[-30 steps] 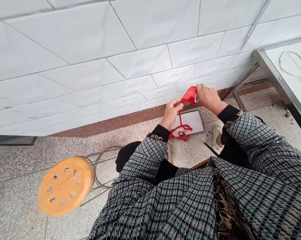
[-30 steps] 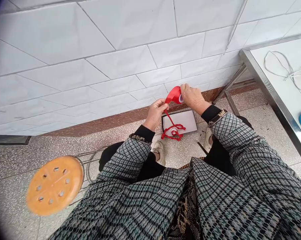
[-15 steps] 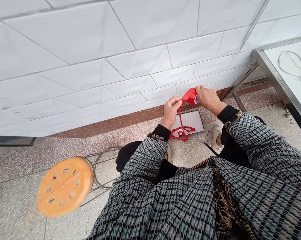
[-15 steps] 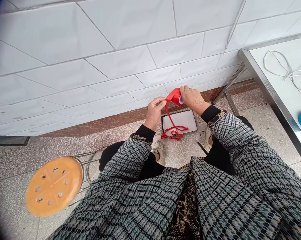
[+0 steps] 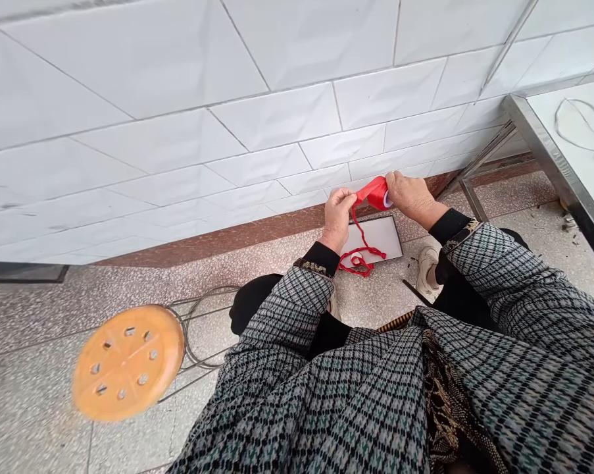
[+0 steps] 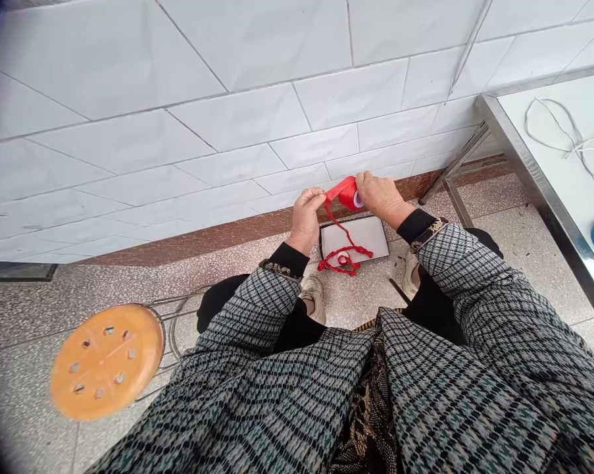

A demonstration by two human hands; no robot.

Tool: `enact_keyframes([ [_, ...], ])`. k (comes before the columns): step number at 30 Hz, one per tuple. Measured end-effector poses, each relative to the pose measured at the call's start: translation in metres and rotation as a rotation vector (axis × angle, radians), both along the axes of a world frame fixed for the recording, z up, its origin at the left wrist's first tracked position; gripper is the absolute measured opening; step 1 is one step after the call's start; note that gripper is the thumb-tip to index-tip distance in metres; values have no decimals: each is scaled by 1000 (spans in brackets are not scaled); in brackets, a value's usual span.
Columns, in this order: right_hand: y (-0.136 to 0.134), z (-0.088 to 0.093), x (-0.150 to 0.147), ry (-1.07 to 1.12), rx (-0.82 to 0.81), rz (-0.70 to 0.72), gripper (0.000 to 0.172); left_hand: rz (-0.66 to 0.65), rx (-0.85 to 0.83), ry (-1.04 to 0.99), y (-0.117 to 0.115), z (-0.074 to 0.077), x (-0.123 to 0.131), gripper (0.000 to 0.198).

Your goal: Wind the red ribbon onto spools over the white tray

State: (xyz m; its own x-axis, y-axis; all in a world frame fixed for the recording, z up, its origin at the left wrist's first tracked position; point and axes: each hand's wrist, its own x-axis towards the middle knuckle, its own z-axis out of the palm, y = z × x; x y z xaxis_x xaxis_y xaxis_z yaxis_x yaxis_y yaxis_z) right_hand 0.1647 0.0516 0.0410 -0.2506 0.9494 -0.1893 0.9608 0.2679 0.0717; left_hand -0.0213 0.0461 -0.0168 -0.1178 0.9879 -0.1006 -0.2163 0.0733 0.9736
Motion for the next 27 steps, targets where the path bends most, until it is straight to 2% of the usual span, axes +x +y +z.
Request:
enact_keyframes([
  [7, -1, 2, 0, 4, -10, -18, 42, -37, -67, -155, -3, 9, 3, 23],
  [14, 7, 11, 7, -14, -6, -76, 43, -259, -158, -252, -10, 20, -3, 31],
  [21, 23, -2, 30, 56, 42, -165, 36, -359, -194, -288, -17, 20, -6, 33],
  [27, 29, -4, 30, 109, 3, -238, 39, -422, -152, -230, -27, 19, 5, 30],
])
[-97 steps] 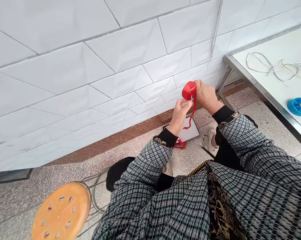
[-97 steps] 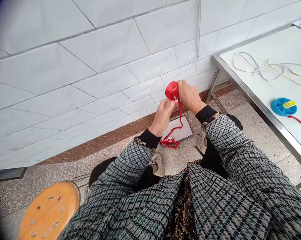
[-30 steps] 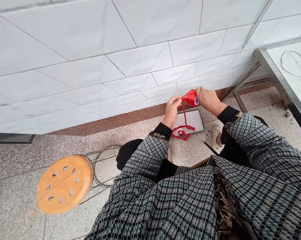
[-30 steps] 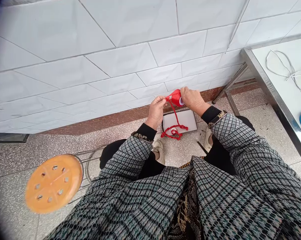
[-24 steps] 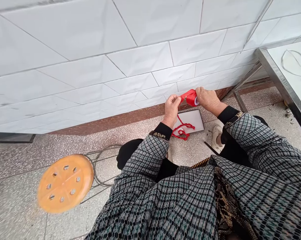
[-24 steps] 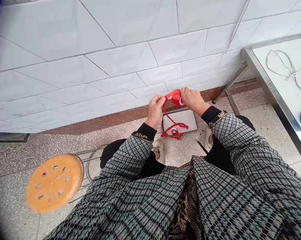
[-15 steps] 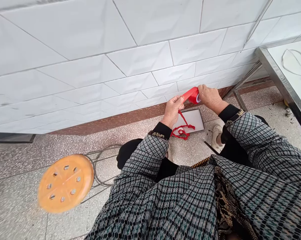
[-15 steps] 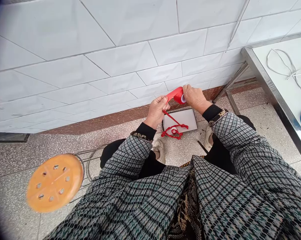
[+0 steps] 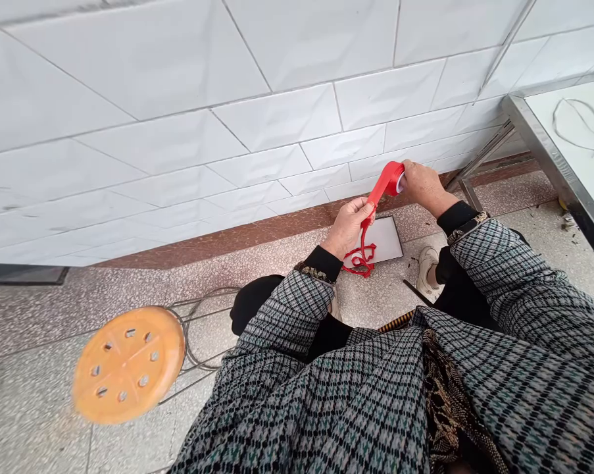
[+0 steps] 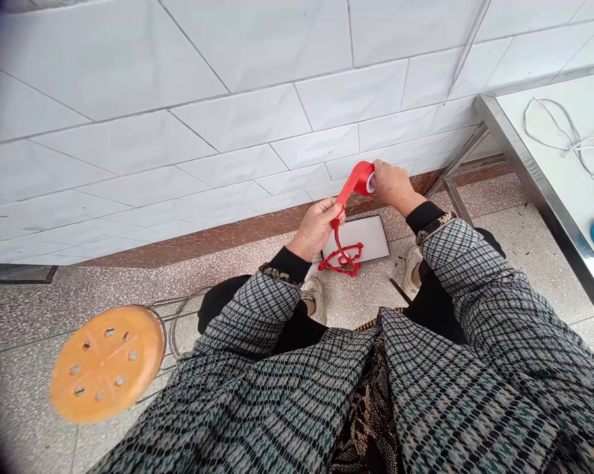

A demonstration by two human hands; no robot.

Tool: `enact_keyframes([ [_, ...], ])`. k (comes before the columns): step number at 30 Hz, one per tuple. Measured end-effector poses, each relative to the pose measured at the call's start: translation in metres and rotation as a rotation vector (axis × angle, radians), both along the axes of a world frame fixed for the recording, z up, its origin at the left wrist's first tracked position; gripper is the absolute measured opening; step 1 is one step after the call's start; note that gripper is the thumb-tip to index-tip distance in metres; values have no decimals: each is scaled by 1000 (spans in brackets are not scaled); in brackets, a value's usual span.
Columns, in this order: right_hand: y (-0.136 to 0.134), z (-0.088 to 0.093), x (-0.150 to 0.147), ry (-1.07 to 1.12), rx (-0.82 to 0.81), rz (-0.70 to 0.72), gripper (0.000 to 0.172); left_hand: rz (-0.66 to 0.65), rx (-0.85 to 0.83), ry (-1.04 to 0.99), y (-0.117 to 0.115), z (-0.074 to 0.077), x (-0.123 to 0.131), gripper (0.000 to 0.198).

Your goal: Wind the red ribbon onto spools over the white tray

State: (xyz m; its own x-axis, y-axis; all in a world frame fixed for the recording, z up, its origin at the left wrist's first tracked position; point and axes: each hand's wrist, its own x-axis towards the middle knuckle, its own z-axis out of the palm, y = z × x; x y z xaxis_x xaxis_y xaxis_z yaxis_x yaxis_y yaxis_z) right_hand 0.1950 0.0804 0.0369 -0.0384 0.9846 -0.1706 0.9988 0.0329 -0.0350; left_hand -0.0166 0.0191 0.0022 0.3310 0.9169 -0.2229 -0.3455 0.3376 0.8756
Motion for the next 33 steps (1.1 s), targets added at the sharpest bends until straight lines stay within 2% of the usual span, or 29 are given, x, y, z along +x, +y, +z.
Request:
enact_keyframes([
  [6, 1, 2, -3, 55, -17, -30, 43, 11, -19, 5, -5, -5, 7, 28],
  [12, 5, 3, 1, 95, -10, -23, 43, 102, 91, 155, -6, -5, 7, 30],
  [15, 8, 4, 5, 147, -43, 39, 42, 159, 160, 183, -3, -2, 2, 32],
  [19, 9, 2, 8, 146, -55, 86, 41, 209, 140, 77, 0, 7, -3, 37],
  [22, 10, 0, 9, 178, -34, 63, 38, 124, 68, -26, -2, 11, -2, 41],
  [24, 9, 0, 10, 314, -38, 14, 31, 60, 43, -32, -5, 11, -1, 43],
  [27, 8, 4, 8, 715, -121, -125, 16, 16, 36, 4, -7, 9, 0, 47],
  [30, 4, 10, 3, 1039, -218, -302, 29, -11, 76, 19, -8, 4, 1, 53],
  [33, 0, 14, -4, 1193, -294, -436, 37, -31, 91, 50, -8, 0, 3, 53],
])
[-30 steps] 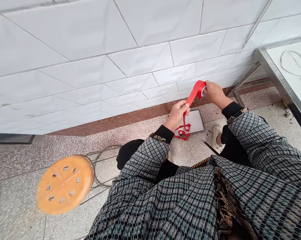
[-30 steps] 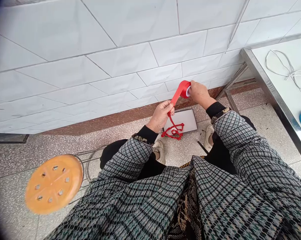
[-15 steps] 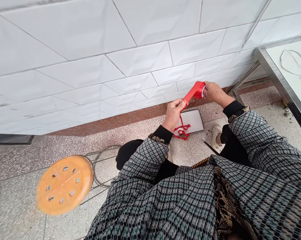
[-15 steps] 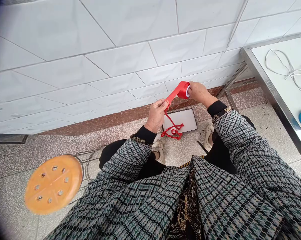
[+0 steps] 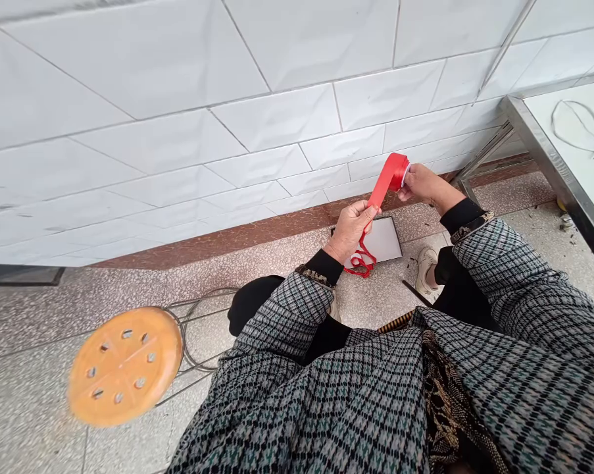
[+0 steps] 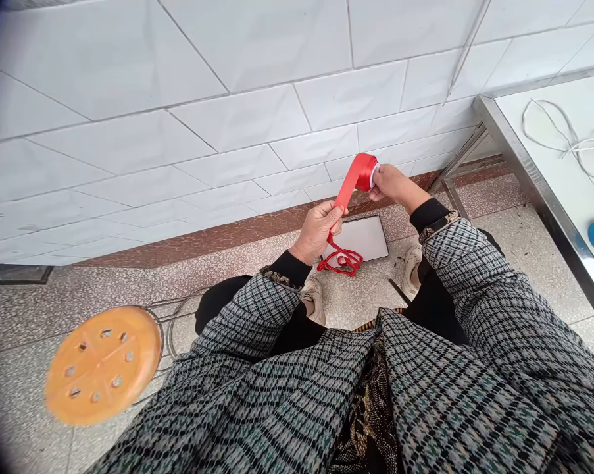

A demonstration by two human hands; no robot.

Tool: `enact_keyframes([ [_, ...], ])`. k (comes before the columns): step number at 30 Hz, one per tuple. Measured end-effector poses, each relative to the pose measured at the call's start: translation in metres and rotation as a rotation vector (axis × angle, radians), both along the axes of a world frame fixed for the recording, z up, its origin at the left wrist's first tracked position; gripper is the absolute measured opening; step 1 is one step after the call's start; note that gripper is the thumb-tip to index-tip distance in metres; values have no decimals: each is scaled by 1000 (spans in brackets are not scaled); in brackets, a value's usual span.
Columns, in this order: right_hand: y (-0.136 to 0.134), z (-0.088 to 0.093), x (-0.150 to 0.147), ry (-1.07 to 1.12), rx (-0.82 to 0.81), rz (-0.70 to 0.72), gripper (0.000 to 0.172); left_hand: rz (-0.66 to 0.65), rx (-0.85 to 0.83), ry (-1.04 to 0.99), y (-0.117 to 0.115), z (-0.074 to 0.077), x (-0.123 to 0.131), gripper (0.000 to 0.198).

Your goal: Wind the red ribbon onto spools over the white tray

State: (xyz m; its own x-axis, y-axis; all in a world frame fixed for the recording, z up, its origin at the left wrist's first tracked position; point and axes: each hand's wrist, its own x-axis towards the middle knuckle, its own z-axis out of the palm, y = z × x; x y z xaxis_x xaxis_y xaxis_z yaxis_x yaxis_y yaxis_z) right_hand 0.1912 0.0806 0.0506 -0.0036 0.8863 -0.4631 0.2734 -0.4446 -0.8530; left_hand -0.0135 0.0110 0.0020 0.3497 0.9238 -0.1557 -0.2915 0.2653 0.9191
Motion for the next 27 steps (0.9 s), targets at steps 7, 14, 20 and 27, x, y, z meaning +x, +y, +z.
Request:
enact_keyframes([
  [7, -8, 0, -11, 240, -130, -46, 35, 4, 18, 51, 1, -9, 10, 48],
  [14, -2, -2, -5, 80, -49, -62, 40, 75, 97, 126, -3, -9, 9, 40],
  [20, 0, -5, 2, 69, -78, -45, 39, 110, 65, 60, 0, -4, 3, 40],
  [27, -15, 6, -14, 360, -221, -26, 34, 88, 55, 115, 1, -11, 7, 39],
])
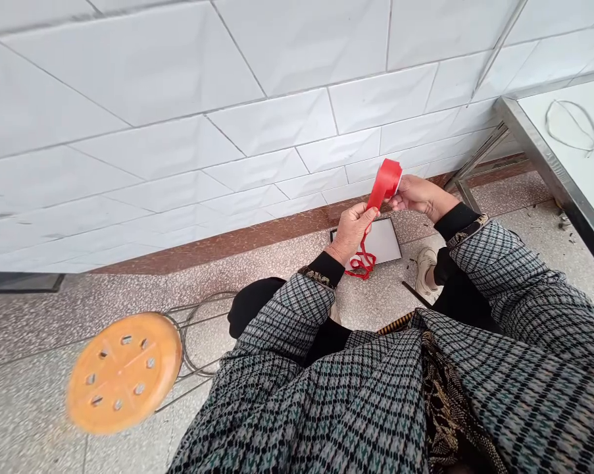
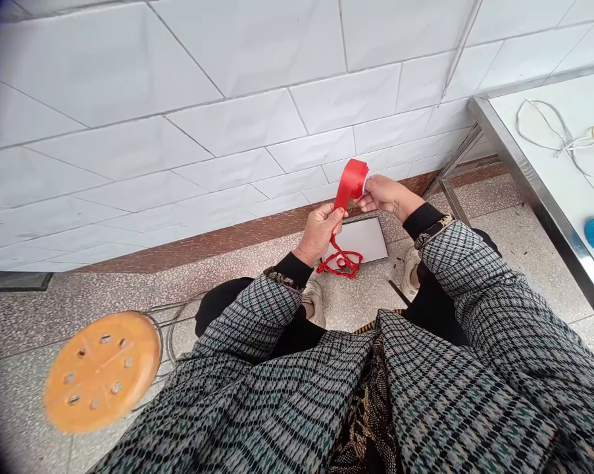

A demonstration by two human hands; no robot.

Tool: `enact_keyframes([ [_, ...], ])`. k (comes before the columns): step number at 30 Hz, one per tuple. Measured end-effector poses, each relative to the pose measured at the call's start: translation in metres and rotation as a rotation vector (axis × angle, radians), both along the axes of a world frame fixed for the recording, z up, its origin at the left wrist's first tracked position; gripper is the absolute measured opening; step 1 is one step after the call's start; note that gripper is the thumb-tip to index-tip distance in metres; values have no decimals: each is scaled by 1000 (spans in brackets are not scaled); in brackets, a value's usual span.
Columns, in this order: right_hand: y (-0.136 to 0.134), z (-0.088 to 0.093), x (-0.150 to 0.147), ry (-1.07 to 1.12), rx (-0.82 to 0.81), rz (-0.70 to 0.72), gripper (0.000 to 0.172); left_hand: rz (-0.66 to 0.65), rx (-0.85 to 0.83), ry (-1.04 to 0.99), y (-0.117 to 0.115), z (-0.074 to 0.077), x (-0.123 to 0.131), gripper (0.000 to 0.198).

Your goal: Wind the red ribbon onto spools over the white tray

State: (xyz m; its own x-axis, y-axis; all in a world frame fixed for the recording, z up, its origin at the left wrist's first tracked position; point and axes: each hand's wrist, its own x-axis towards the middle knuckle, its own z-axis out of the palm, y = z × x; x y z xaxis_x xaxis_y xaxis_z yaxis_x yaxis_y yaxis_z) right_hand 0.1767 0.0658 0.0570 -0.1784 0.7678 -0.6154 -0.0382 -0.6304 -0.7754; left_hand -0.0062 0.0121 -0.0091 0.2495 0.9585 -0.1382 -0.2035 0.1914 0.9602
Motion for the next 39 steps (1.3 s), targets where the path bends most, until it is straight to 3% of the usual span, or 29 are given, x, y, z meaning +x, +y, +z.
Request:
enact_keyframes([
  [6, -14, 3, -17, 164, -171, -71, 38, 59, -60, -29, 3, -6, 8, 36],
  [11, -9, -5, -14, 127, -69, -156, 39, 51, -33, -81, -1, -7, 9, 45],
  [16, -1, -5, -8, 34, -3, -169, 38, 33, -6, -114, -2, -6, 6, 58],
  [20, 0, -4, -7, 19, -8, -160, 35, -1, 5, -83, -1, -7, 3, 57],
  [25, -8, 1, -11, 142, -138, -26, 38, 34, -20, -44, 7, -12, 1, 45],
  [29, -12, -2, -11, 187, -223, 69, 37, -38, -12, -26, 17, -11, -5, 81],
  [33, -12, -18, -6, 303, -261, 172, 30, -188, 6, -1, 25, -4, -16, 105],
  [39, -18, -24, -6, 286, -207, 358, 30, -362, 11, -13, 32, 5, -31, 119],
])
